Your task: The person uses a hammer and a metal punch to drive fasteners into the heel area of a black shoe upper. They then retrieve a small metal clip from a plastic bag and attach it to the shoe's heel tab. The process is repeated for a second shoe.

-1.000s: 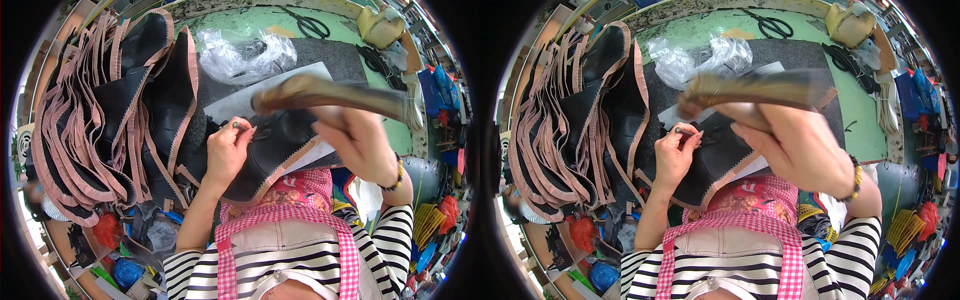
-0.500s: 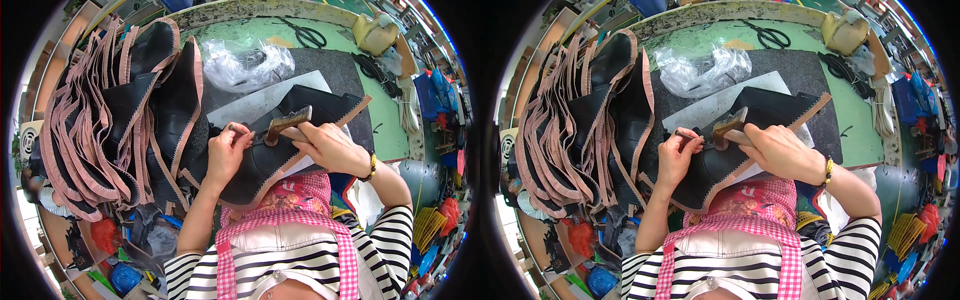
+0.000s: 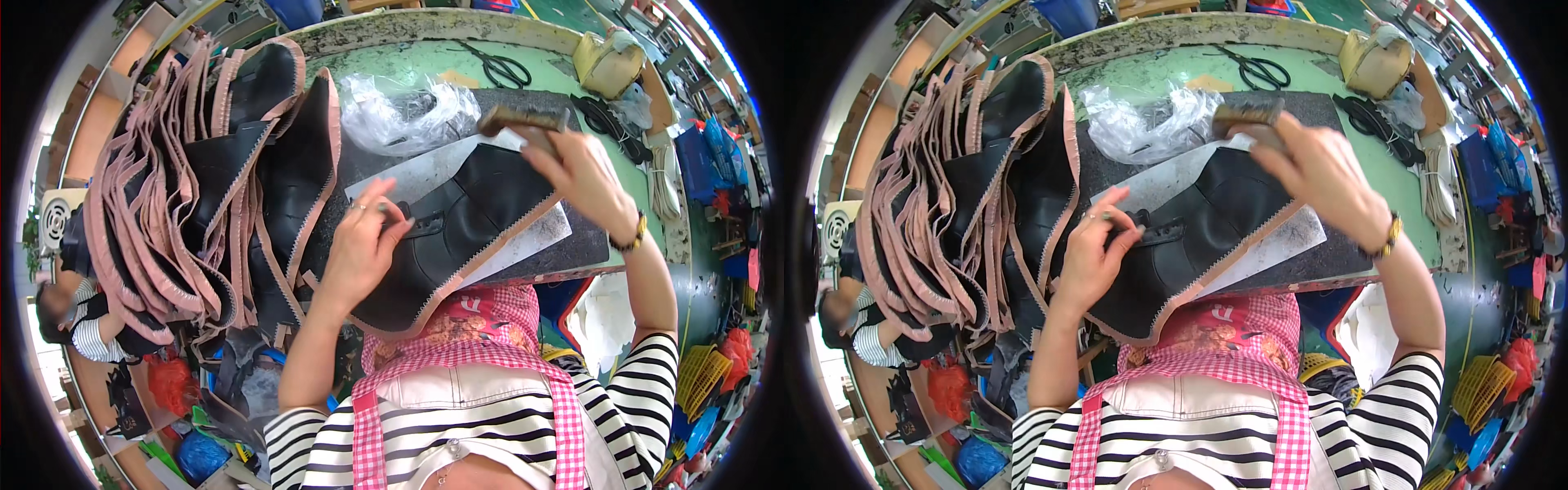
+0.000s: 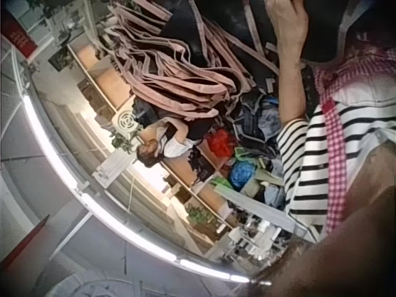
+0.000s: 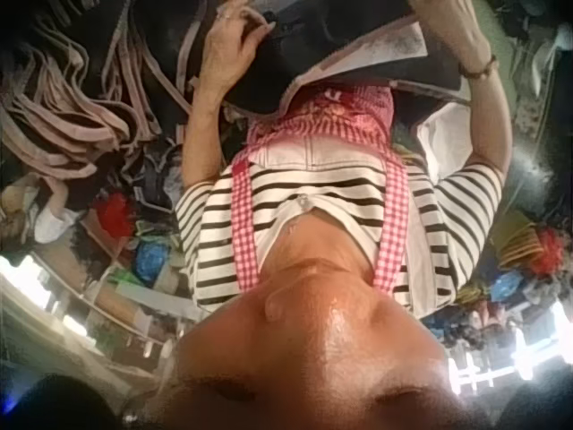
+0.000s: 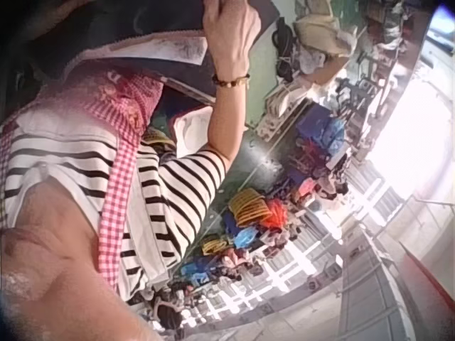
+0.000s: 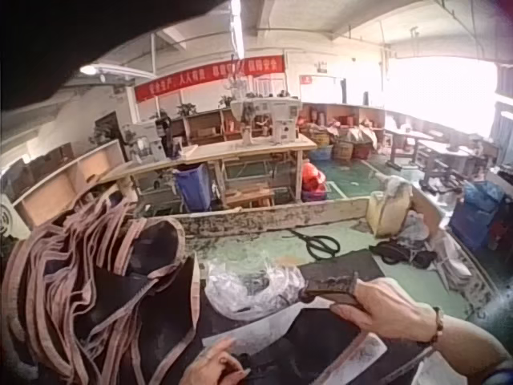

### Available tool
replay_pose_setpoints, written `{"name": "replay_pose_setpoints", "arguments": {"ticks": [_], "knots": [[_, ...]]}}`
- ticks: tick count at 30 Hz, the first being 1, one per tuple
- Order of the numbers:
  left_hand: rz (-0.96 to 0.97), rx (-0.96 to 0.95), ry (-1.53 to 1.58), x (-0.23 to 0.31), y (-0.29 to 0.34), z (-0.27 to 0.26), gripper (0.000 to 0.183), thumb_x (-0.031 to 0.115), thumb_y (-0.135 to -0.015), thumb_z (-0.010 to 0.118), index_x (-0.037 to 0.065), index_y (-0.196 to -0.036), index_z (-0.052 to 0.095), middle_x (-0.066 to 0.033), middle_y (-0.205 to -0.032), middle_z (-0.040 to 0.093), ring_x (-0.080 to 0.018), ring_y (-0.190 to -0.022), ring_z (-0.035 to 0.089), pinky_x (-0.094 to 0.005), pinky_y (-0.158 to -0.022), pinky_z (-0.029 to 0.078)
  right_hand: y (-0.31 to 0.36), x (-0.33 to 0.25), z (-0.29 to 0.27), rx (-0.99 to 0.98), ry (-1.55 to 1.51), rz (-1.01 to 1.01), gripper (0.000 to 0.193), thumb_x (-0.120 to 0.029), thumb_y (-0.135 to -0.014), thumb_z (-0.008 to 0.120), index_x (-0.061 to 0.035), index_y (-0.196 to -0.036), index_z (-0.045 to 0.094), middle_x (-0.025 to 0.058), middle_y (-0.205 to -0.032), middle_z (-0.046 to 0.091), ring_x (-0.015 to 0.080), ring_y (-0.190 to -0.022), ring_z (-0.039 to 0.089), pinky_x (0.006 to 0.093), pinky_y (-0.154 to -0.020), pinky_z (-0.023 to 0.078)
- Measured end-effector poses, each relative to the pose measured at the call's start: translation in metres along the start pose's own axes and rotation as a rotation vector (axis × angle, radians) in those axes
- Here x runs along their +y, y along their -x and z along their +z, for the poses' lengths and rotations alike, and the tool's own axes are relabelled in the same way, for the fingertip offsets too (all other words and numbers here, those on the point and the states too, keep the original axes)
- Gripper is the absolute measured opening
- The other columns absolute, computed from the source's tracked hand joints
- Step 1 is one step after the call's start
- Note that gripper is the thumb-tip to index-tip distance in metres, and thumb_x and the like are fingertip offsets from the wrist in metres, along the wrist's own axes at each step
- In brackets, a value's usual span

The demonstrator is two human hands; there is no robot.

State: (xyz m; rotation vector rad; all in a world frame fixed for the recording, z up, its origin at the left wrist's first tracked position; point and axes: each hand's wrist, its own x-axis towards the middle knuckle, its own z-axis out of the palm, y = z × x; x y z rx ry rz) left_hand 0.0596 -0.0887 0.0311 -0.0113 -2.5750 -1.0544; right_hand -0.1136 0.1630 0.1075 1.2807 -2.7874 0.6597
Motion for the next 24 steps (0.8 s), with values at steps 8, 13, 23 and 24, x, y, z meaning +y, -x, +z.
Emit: {"name": "replay_pose_setpoints", "arguments": {"ticks": [8, 13, 23, 24], "knots": [[0.144, -0.354, -0.376, 0.05, 0.011, -0.042, 0.016, 0.014, -0.073, 0.073, 0.006, -0.079, 0.06, -0.0096, -0.076, 0.064, -0.0279, -0.077, 0.063, -0.0391, -0.071, 0.041, -0.07, 0.118, 0.056, 0.106, 0.159, -0.138, 0.026, -0.026, -0.089, 0.06, -0.0047, -0.099, 0.051, 0.0194, -0.086, 0.062, 0.0412, -0.081, 0.06, 0.0489, -0.069, 0.046], [0.267, -0.103, -0.795, 0.163, -0.014, -0.178, 0.021, 0.012, -0.063, 0.077, 0.009, -0.076, 0.061, -0.0061, -0.083, 0.066, -0.0272, -0.074, 0.06, -0.0382, -0.07, 0.043, -0.057, 0.155, 0.09, 0.117, 0.233, -0.076, 0.025, -0.023, -0.088, 0.063, -0.0085, -0.105, 0.051, 0.0149, -0.092, 0.062, 0.0375, -0.084, 0.062, 0.0474, -0.071, 0.048], [-0.687, -0.107, -0.793, 0.092, -0.097, -0.399, 0.025, 0.021, -0.074, 0.078, 0.003, -0.081, 0.062, -0.0001, -0.074, 0.057, -0.0102, -0.075, 0.052, -0.0251, -0.067, 0.04, -0.013, 0.087, 0.079, 0.11, 0.203, 0.084, 0.03, -0.028, -0.087, 0.065, -0.0022, -0.1, 0.056, 0.0171, -0.101, 0.056, 0.0346, -0.099, 0.056, 0.0453, -0.078, 0.048], [-0.75, -0.115, -0.831, 0.078, -0.099, -0.408, 0.034, 0.025, -0.071, 0.082, 0.003, -0.089, 0.063, -0.0013, -0.083, 0.058, -0.013, -0.082, 0.053, -0.0269, -0.072, 0.041, 0.0, 0.079, 0.076, 0.055, 0.167, 0.115, 0.033, -0.031, -0.087, 0.065, -0.0018, -0.1, 0.057, 0.0176, -0.1, 0.056, 0.0356, -0.097, 0.057, 0.0464, -0.076, 0.048]]}}
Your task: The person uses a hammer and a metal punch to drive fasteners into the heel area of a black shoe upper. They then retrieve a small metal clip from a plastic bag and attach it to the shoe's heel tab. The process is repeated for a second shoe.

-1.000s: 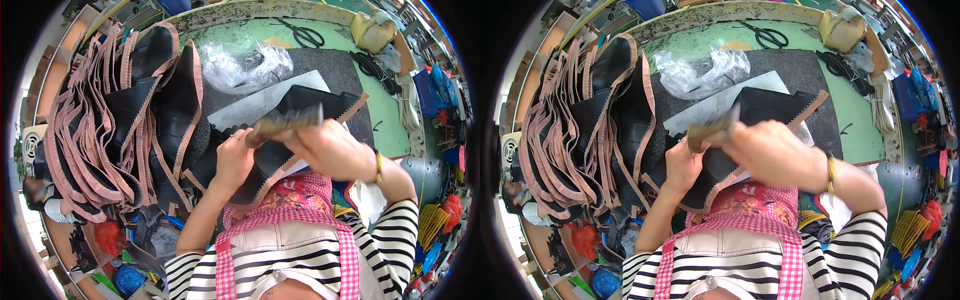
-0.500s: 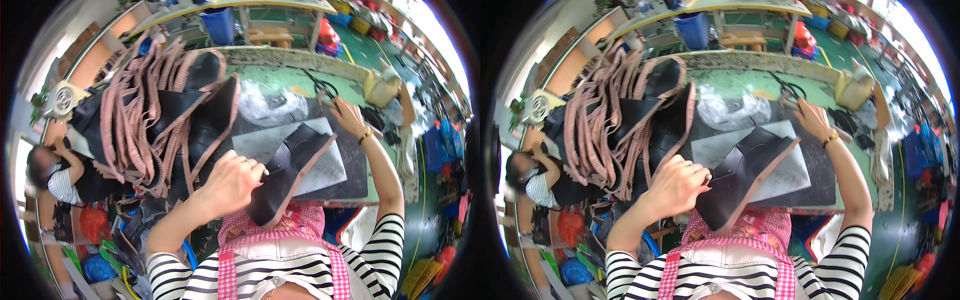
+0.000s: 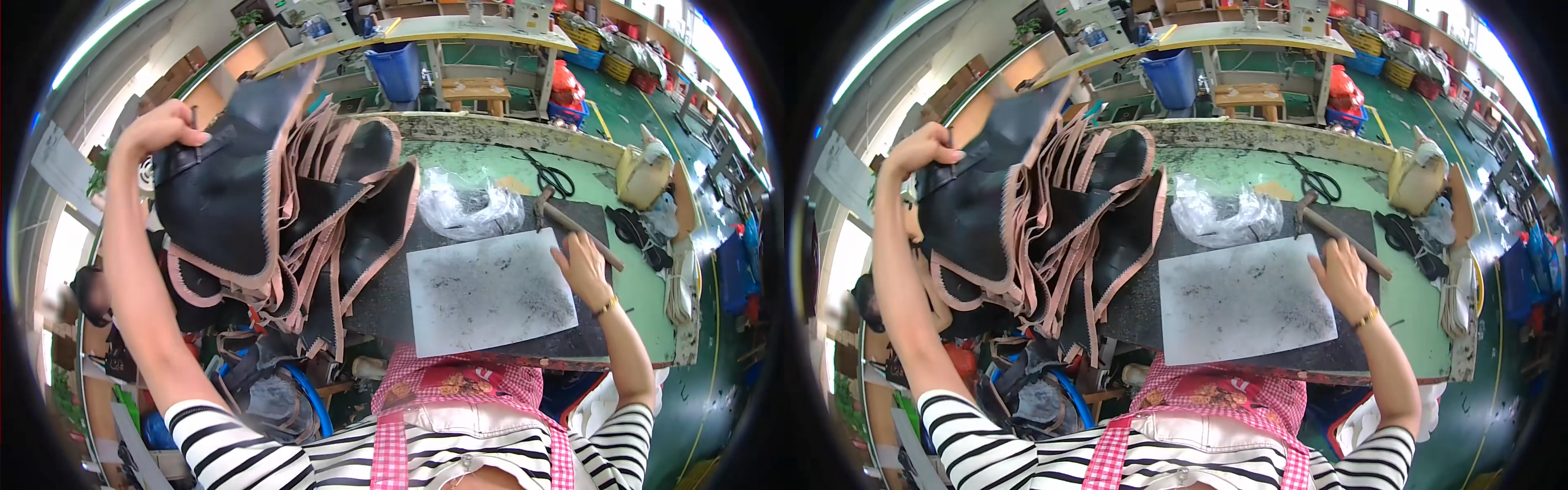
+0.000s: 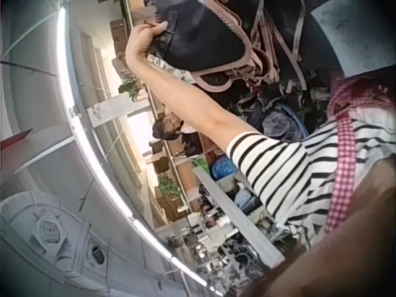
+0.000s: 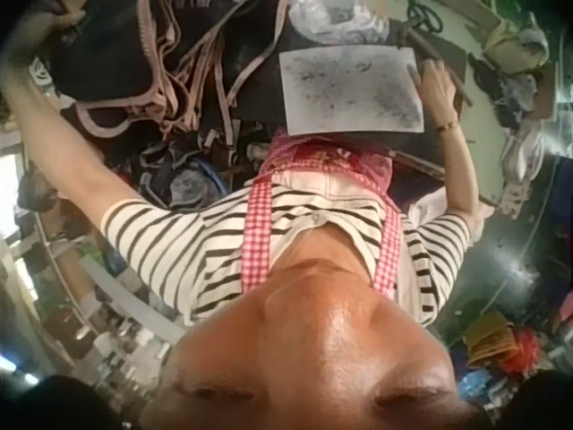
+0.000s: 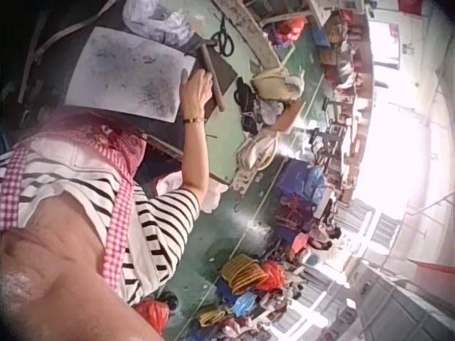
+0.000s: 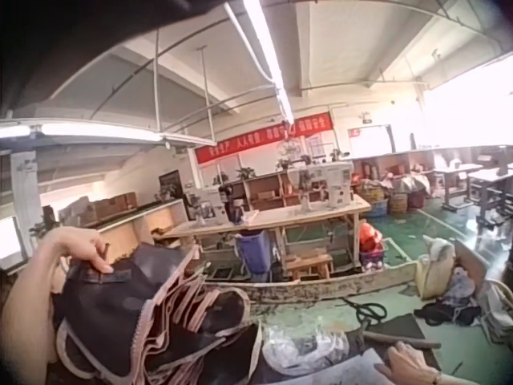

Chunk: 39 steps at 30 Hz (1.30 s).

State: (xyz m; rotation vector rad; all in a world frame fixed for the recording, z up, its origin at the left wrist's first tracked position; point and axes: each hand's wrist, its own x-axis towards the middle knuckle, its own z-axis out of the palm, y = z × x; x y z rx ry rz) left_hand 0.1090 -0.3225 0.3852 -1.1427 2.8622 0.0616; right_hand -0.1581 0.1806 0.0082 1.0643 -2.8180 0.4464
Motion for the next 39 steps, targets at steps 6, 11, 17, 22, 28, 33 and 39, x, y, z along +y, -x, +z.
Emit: {"name": "replay_pose_setpoints", "arguments": {"ticks": [6, 11, 17, 22, 28, 33, 39], "knots": [[0.043, 0.014, 0.246, 0.004, 0.031, -0.068, 0.027, 0.023, -0.07, 0.081, 0.007, -0.086, 0.065, 0.0005, -0.085, 0.062, -0.0096, -0.08, 0.054, -0.0242, -0.077, 0.043, 0.051, -0.003, 0.002, -0.115, -0.123, 0.091, 0.037, -0.037, -0.091, 0.06, -0.001, -0.098, 0.053, 0.0204, -0.096, 0.058, 0.0418, -0.087, 0.061, 0.0499, -0.073, 0.047], [0.038, -0.06, 0.195, -0.029, 0.032, -0.084, 0.026, 0.028, -0.077, 0.075, 0.005, -0.085, 0.068, 0.0017, -0.076, 0.063, -0.0078, -0.074, 0.056, -0.0232, -0.069, 0.044, 0.055, -0.001, -0.001, -0.138, -0.122, 0.113, 0.035, -0.036, -0.093, 0.058, -0.0029, -0.099, 0.05, 0.0212, -0.097, 0.058, 0.0444, -0.086, 0.059, 0.0506, -0.07, 0.045], [0.007, -0.065, -0.183, -0.135, -0.035, 0.101, 0.031, 0.023, -0.073, 0.064, 0.003, -0.095, 0.072, -0.017, -0.093, 0.071, -0.0279, -0.087, 0.068, -0.036, -0.076, 0.051, 0.062, -0.01, 0.007, -0.125, -0.176, 0.097, 0.041, -0.037, -0.089, 0.063, -0.0017, -0.104, 0.051, 0.0206, -0.101, 0.055, 0.0428, -0.092, 0.058, 0.0483, -0.074, 0.046], [0.011, 0.707, 0.037, -0.034, 0.047, 0.087, 0.027, 0.022, -0.081, 0.068, 0.0, -0.098, 0.067, -0.018, -0.099, 0.07, -0.0283, -0.093, 0.068, -0.0362, -0.083, 0.05, 0.08, -0.009, 0.003, 0.026, -0.224, 0.178, 0.043, -0.031, -0.082, 0.073, -0.0011, -0.107, 0.055, 0.0186, -0.105, 0.054, 0.0393, -0.099, 0.056, 0.0435, -0.078, 0.046], [0.534, 0.073, 0.851, 0.125, 0.147, 0.305, 0.011, 0.003, -0.085, 0.07, -0.001, -0.086, 0.06, -0.0156, -0.118, 0.063, -0.0189, -0.103, 0.063, -0.0332, -0.092, 0.049, 0.107, -0.028, -0.002, -0.014, -0.336, 0.277, 0.042, -0.028, -0.075, 0.079, 0.0004, -0.094, 0.055, 0.0174, -0.098, 0.052, 0.0365, -0.09, 0.054, 0.0424, -0.076, 0.046], [0.246, -0.294, 1.089, 0.142, 0.148, 0.418, 0.012, 0.0, -0.087, 0.068, -0.004, -0.084, 0.057, -0.0189, -0.113, 0.063, -0.0125, -0.095, 0.06, -0.0291, -0.09, 0.048, 0.185, -0.059, -0.006, 0.037, -0.5, 0.573, 0.05, -0.03, -0.075, 0.081, -0.0013, -0.102, 0.051, 0.0145, -0.097, 0.051, 0.0303, -0.084, 0.056, 0.0394, -0.073, 0.048], [0.259, -0.342, 1.105, 0.194, 0.155, 0.393, 0.011, 0.0, -0.088, 0.067, 0.001, -0.086, 0.057, -0.0011, -0.083, 0.061, -0.0025, -0.071, 0.052, -0.0186, -0.067, 0.043, 0.233, -0.051, 0.025, 0.326, -1.183, 0.842, 0.068, -0.03, -0.08, 0.079, 0.0052, -0.127, 0.045, 0.0147, -0.112, 0.059, 0.0177, -0.098, 0.059, 0.0317, -0.084, 0.05]]}}
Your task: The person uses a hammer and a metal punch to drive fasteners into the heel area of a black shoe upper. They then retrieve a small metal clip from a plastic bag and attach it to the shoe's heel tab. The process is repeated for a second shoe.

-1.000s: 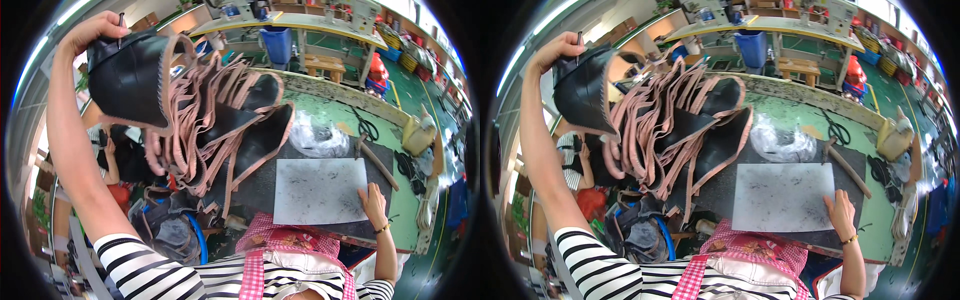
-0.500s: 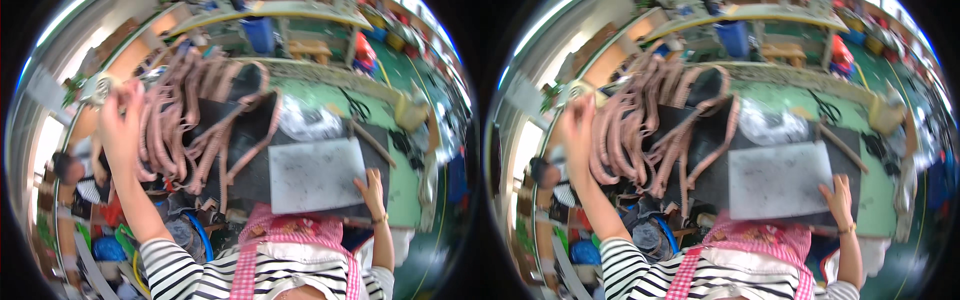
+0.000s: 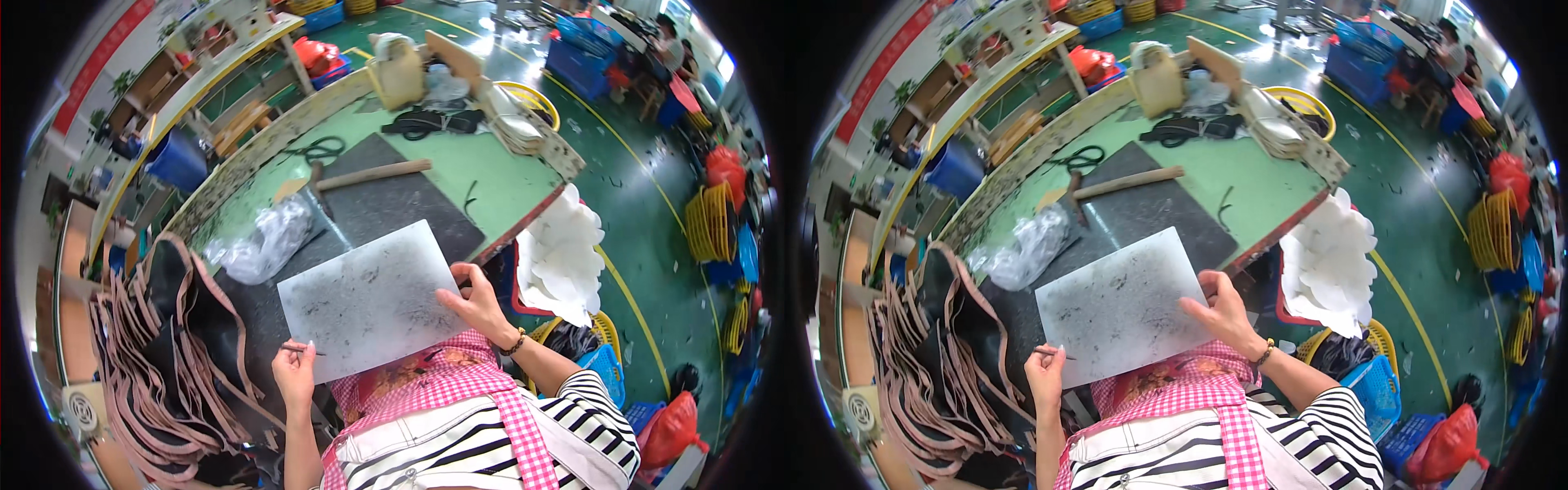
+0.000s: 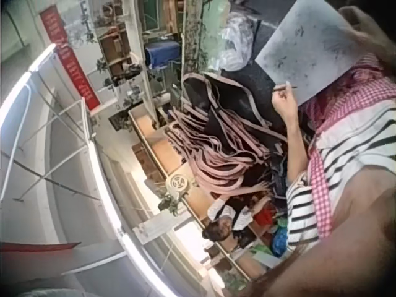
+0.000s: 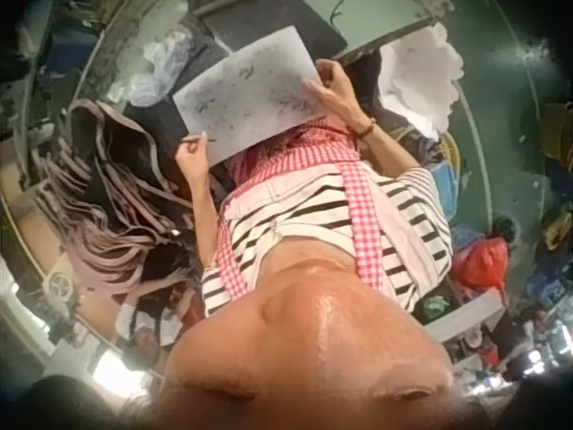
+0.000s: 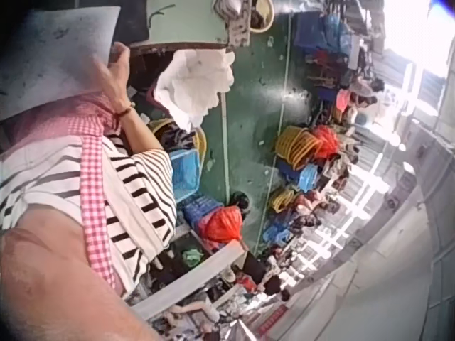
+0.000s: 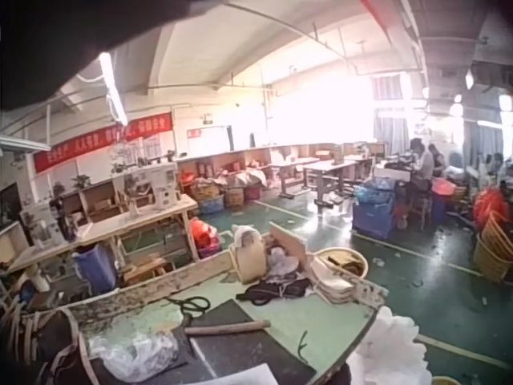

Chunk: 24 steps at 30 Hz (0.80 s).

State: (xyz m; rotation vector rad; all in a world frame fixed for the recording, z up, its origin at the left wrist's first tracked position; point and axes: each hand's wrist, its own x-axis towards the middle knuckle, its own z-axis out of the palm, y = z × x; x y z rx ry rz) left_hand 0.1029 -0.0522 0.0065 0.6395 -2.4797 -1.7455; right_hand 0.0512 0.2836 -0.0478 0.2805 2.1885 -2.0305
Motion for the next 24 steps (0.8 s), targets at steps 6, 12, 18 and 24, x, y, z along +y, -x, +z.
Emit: {"name": "replay_pose_setpoints", "arguments": {"ticks": [6, 12, 18, 24], "knots": [[0.355, -0.198, -0.224, 0.064, -0.029, 0.095, 0.013, 0.009, -0.079, 0.073, 0.003, -0.083, 0.063, -0.0177, -0.11, 0.066, -0.0306, -0.102, 0.064, -0.0354, -0.086, 0.048, 0.04, -0.009, -0.08, 0.252, -0.214, -0.02, 0.049, -0.017, -0.086, 0.074, 0.0013, -0.124, 0.048, 0.0076, -0.111, 0.061, 0.0124, -0.099, 0.057, 0.0269, -0.085, 0.048], [0.613, -0.537, -0.549, 0.18, -0.118, 0.259, 0.029, 0.034, -0.078, 0.072, 0.007, -0.086, 0.069, -0.0175, -0.096, 0.069, -0.0343, -0.094, 0.065, -0.0408, -0.082, 0.049, 0.038, 0.008, -0.132, 0.621, -0.4, -0.048, 0.049, -0.018, -0.091, 0.069, -0.0021, -0.125, 0.038, 0.01, -0.117, 0.055, 0.016, -0.105, 0.053, 0.0304, -0.093, 0.044], [0.521, -0.696, -0.48, 0.176, -0.216, 0.344, 0.028, 0.029, -0.077, 0.074, 0.003, -0.086, 0.069, -0.0119, -0.083, 0.069, -0.024, -0.081, 0.066, -0.0358, -0.073, 0.05, -0.014, 0.022, -0.108, 0.734, -0.343, -0.143, 0.056, -0.022, -0.093, 0.067, 0.0012, -0.128, 0.031, 0.017, -0.128, 0.046, 0.0221, -0.117, 0.045, 0.0345, -0.102, 0.036], [0.554, -0.6, -0.583, 0.171, -0.232, 0.361, 0.024, 0.025, -0.076, 0.073, 0.003, -0.084, 0.068, -0.0143, -0.08, 0.069, -0.0282, -0.079, 0.066, -0.0373, -0.072, 0.05, -0.033, 0.04, -0.103, 0.602, -0.048, -0.142, 0.066, -0.029, -0.093, 0.066, 0.0054, -0.131, 0.024, 0.0214, -0.132, 0.041, 0.0268, -0.122, 0.043, 0.0381, -0.105, 0.033]]}}
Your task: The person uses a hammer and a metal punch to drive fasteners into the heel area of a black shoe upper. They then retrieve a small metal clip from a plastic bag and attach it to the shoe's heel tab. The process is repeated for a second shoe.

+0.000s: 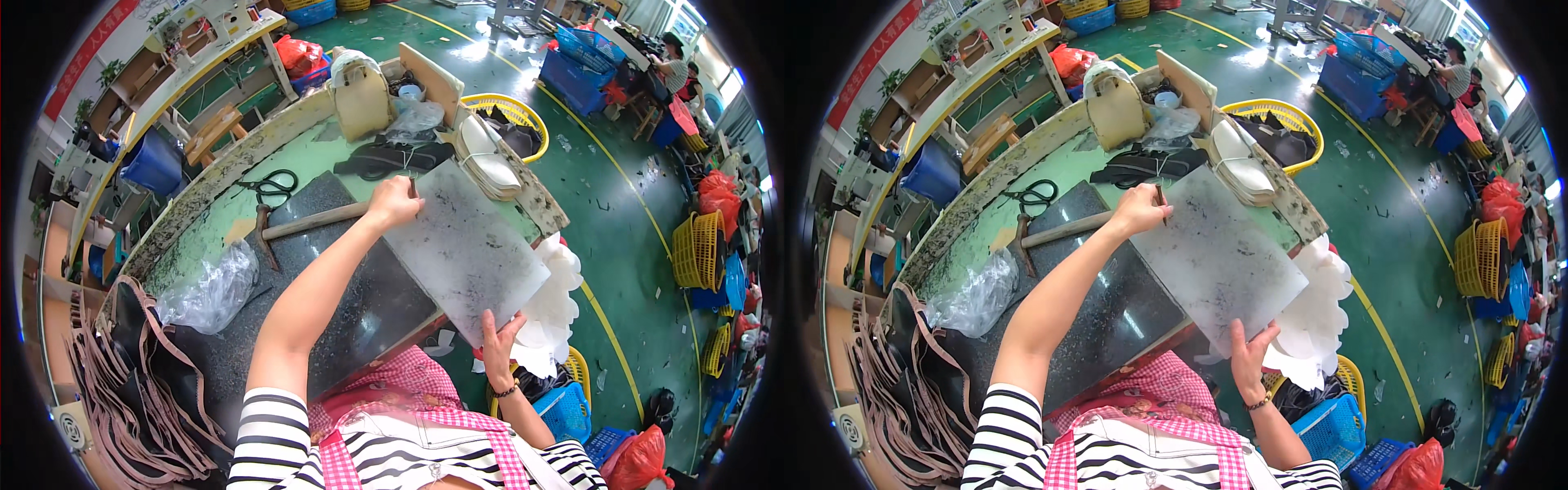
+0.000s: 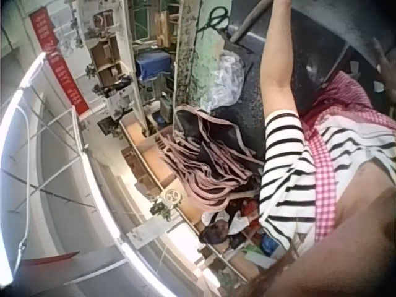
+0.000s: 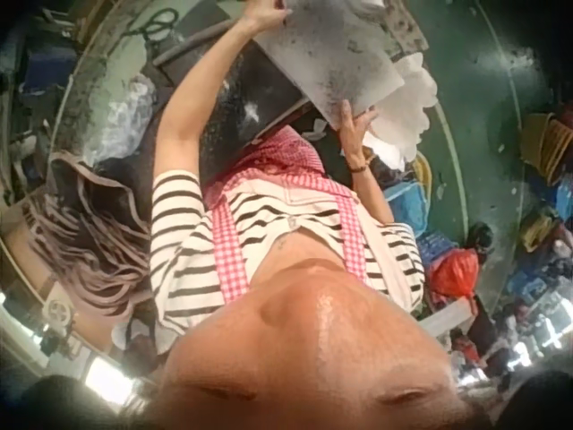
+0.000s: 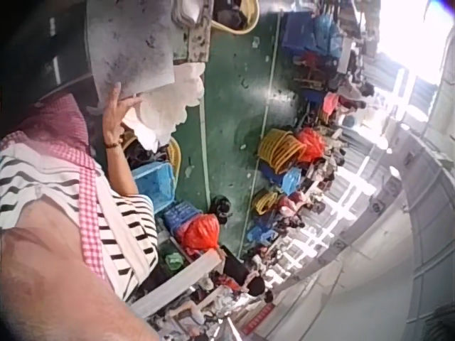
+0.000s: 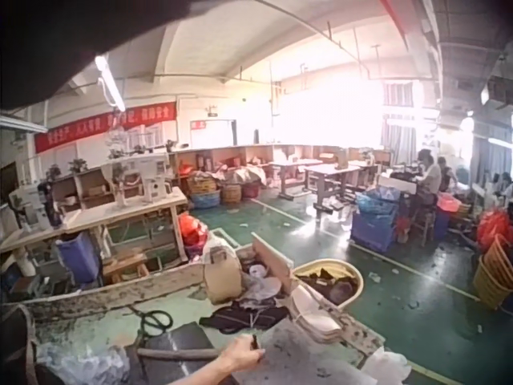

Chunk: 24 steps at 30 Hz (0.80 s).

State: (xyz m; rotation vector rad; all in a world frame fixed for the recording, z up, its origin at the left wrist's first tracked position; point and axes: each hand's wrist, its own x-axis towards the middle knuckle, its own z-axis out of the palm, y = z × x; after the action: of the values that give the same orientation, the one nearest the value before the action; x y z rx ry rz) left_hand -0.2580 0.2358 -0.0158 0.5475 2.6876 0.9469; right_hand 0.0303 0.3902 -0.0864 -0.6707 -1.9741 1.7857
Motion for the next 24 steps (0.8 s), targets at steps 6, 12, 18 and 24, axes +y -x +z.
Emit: {"name": "replay_pose_setpoints", "arguments": {"ticks": [6, 12, 18, 24], "knots": [[0.077, 0.182, -0.048, -0.01, -0.02, -0.002, 0.02, 0.023, -0.08, 0.069, 0.003, -0.084, 0.064, -0.0176, -0.078, 0.068, -0.0359, -0.081, 0.066, -0.043, -0.072, 0.05, -0.022, -0.042, -0.024, -0.364, 0.683, 0.092, 0.066, -0.041, -0.09, 0.067, 0.0119, -0.112, 0.034, 0.0207, -0.076, 0.065, 0.0345, -0.068, 0.066, 0.0385, -0.063, 0.052], [0.181, 0.324, -0.227, -0.005, -0.072, -0.04, 0.018, 0.02, -0.084, 0.068, 0.004, -0.086, 0.061, -0.0173, -0.08, 0.068, -0.0371, -0.079, 0.066, -0.0462, -0.071, 0.05, -0.074, -0.074, -0.028, -0.685, 0.968, -0.135, 0.044, -0.041, -0.088, 0.067, 0.0011, -0.088, 0.054, 0.0166, -0.064, 0.064, 0.0349, -0.063, 0.066, 0.0408, -0.056, 0.05], [0.543, 0.67, -0.151, 0.009, -0.154, -0.063, 0.008, 0.011, -0.087, 0.062, 0.004, -0.091, 0.06, -0.0184, -0.086, 0.068, -0.0392, -0.082, 0.065, -0.0487, -0.071, 0.051, -0.122, -0.069, 0.043, -0.437, 0.439, -0.266, 0.022, -0.021, -0.084, 0.071, -0.0074, -0.075, 0.057, 0.0096, -0.058, 0.06, 0.0276, -0.051, 0.061, 0.0355, -0.049, 0.046], [0.212, 0.629, -0.151, 0.007, -0.199, -0.054, 0.01, 0.006, -0.085, 0.059, 0.002, -0.094, 0.06, -0.023, -0.081, 0.067, -0.0408, -0.079, 0.066, -0.05, -0.07, 0.051, -0.121, -0.063, 0.059, -0.374, 0.665, -0.472, 0.023, -0.021, -0.084, 0.071, -0.0098, -0.072, 0.055, 0.0051, -0.055, 0.058, 0.0237, -0.047, 0.058, 0.0347, -0.045, 0.042]]}}
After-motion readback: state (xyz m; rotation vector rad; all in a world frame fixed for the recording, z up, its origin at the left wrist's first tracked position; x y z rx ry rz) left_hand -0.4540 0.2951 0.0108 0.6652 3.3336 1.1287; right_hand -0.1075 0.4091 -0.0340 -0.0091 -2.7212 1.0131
